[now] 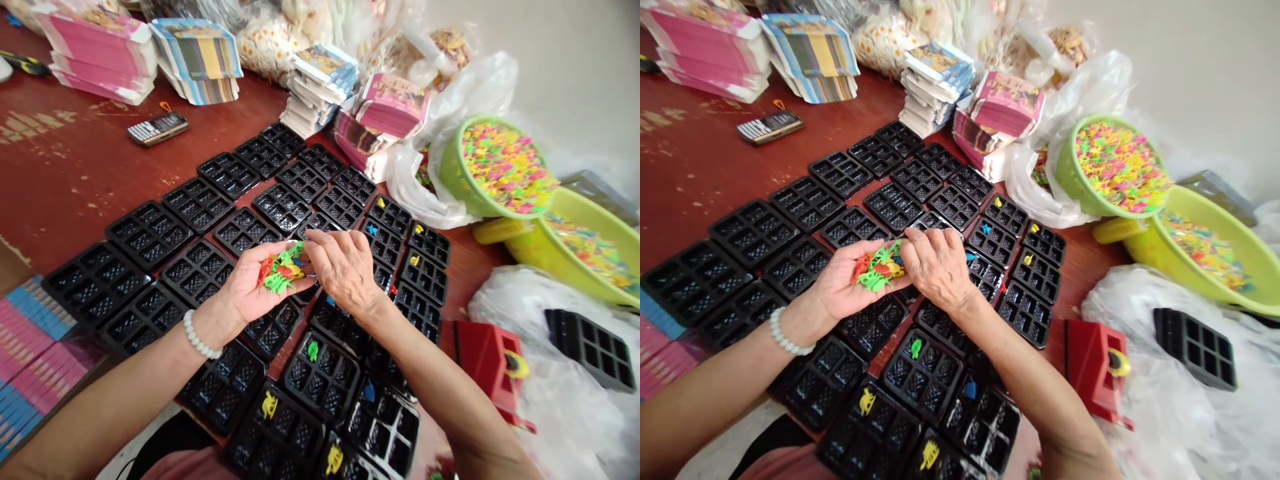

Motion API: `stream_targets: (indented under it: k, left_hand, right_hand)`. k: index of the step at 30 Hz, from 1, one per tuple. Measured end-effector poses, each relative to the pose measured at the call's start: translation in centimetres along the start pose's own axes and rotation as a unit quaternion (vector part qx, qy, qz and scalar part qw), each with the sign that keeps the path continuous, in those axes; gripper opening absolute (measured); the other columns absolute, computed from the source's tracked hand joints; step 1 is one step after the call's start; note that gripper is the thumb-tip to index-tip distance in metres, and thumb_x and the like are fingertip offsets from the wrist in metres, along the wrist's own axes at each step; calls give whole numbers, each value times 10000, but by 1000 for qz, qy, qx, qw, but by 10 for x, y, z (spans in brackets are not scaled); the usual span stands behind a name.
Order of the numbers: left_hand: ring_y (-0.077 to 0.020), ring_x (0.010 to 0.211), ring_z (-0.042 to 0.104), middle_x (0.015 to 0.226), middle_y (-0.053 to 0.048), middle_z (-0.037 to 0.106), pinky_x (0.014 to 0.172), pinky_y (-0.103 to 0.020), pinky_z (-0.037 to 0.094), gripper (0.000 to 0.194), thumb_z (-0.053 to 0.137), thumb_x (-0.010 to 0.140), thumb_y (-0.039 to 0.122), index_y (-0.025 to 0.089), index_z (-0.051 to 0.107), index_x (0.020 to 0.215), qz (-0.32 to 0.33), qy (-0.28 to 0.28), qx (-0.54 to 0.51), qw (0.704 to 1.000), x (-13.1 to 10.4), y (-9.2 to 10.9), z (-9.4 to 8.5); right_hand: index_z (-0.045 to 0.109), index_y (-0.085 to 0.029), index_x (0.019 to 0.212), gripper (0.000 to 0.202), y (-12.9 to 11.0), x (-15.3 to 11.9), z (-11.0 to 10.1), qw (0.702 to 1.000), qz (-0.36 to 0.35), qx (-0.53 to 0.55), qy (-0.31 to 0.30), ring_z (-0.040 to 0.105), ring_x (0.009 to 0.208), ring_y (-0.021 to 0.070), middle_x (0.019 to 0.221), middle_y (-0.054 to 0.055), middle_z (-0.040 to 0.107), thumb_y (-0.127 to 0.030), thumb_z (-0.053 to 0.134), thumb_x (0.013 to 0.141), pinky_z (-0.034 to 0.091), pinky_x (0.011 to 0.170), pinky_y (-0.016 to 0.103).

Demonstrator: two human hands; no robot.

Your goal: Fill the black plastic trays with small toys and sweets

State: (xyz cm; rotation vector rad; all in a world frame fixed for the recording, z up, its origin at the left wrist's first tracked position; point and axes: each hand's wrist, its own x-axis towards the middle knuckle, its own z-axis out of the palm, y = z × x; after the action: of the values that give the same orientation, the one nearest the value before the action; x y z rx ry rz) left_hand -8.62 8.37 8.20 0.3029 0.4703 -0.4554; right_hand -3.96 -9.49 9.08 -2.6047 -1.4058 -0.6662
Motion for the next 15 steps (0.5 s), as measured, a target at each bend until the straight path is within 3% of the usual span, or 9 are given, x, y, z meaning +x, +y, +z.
stream_targets:
  k: [5, 11, 15]
  left_hand:
    - [-210, 758, 726, 856, -104, 731, 722, -382, 656, 213, 507, 1000, 96, 96, 717, 969, -12, 38, 23, 999, -2, -4, 6]
    - [-167, 654, 689, 801, -70, 697, 560, -264, 587, 170, 553, 959, 58, 112, 707, 913, -5, 46, 27, 999, -4, -3, 8]
    - [-196, 699, 706, 868, -109, 709, 533, -246, 559, 164, 583, 914, 41, 110, 712, 989, -8, 60, 32, 998, -6, 3, 10]
  right_hand:
    - [632, -203, 1049, 228, -3, 2, 0, 999, -3, 36, 0, 602, 858, 232, 1074, 96, 745, -124, 419, 1058, 457, 773, 409]
    - [633, -217, 1166, 220, -6, -1, -2, 998, -10, 62, 14, 623, 920, 249, 1155, 117, 726, -178, 443, 1061, 481, 816, 424]
    - [650, -224, 1116, 239, 22, 2, 14, 989, 77, 108, 64, 633, 945, 239, 1083, 101, 738, -166, 427, 1052, 495, 842, 404]
